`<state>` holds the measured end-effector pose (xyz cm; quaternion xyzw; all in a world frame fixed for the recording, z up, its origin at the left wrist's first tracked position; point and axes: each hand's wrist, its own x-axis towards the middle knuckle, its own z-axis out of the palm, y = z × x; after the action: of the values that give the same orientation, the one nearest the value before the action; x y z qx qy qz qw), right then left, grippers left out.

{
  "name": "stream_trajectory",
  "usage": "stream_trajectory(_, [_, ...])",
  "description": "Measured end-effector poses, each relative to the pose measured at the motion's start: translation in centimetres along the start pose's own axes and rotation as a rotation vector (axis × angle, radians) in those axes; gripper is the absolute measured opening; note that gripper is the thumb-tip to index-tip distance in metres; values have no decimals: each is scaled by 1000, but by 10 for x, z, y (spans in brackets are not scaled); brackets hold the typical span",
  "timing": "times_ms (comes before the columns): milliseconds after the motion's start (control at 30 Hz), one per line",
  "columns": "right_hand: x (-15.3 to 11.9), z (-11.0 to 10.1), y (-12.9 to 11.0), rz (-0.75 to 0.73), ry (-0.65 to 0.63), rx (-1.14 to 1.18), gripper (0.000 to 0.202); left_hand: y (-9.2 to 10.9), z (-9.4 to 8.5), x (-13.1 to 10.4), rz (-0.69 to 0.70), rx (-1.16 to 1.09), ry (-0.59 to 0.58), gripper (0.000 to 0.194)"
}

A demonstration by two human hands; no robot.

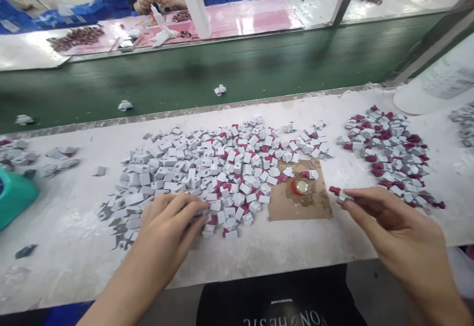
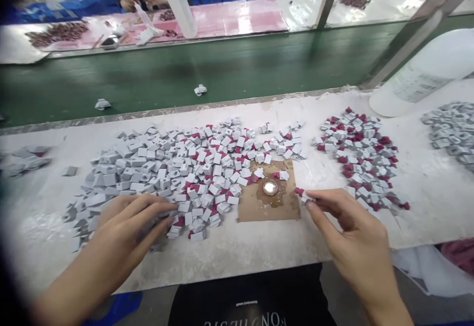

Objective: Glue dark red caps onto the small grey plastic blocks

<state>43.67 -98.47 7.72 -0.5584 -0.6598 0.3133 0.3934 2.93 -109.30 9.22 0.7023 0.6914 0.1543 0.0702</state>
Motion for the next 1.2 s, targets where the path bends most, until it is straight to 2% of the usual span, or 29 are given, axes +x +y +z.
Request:
stream_trajectory(67, [-4, 9, -8, -15, 8, 57, 17, -1, -3, 3, 10, -56, 49, 25])
stream_trajectory(133, [-6, 18, -15, -39, 3, 98, 22, 7, -7, 5, -23, -118, 117, 20])
stream_trajectory(200, [-7, 27, -20, -49, -13, 131, 24, 26, -8, 7, -61, -213, 164, 17])
stream_trajectory(267, [-7, 34, -24, -49, -33, 158, 23, 52, -2, 5, -40, -356, 132, 16])
stream_trajectory(400, [-9, 43, -24, -28, -20, 167, 20, 105, 33, -1, 92, -626, 22, 23])
stream_trajectory(533, [-10, 46, -21, -31, -1, 169, 20, 134, 70, -7, 77, -656, 53, 27])
stream_trajectory(633, [-10, 47, -20, -39, -14, 156, 19, 136, 76, -10, 42, -648, -1, 32])
stream_trajectory(800, [-8, 49, -19, -52, -19, 176, 21, 119, 67, -6, 99, -696, -147, 46])
stream_trajectory(900, [-8, 51, -19, -57, -16, 178, 22, 111, 68, -1, 144, -725, -199, 42])
stream_trajectory(967, [-8, 51, -20, -46, -13, 188, 22, 112, 69, 1, 145, -761, -188, 35])
stream_trajectory(1067, [-9, 50, -22, -3, 4, 250, 22, 122, 65, 5, 47, -886, -149, 24])
stream_trajectory(1200, [-5, 43, -25, 137, 1, 488, 20, 139, 55, 22, -174, -1210, -151, 16])
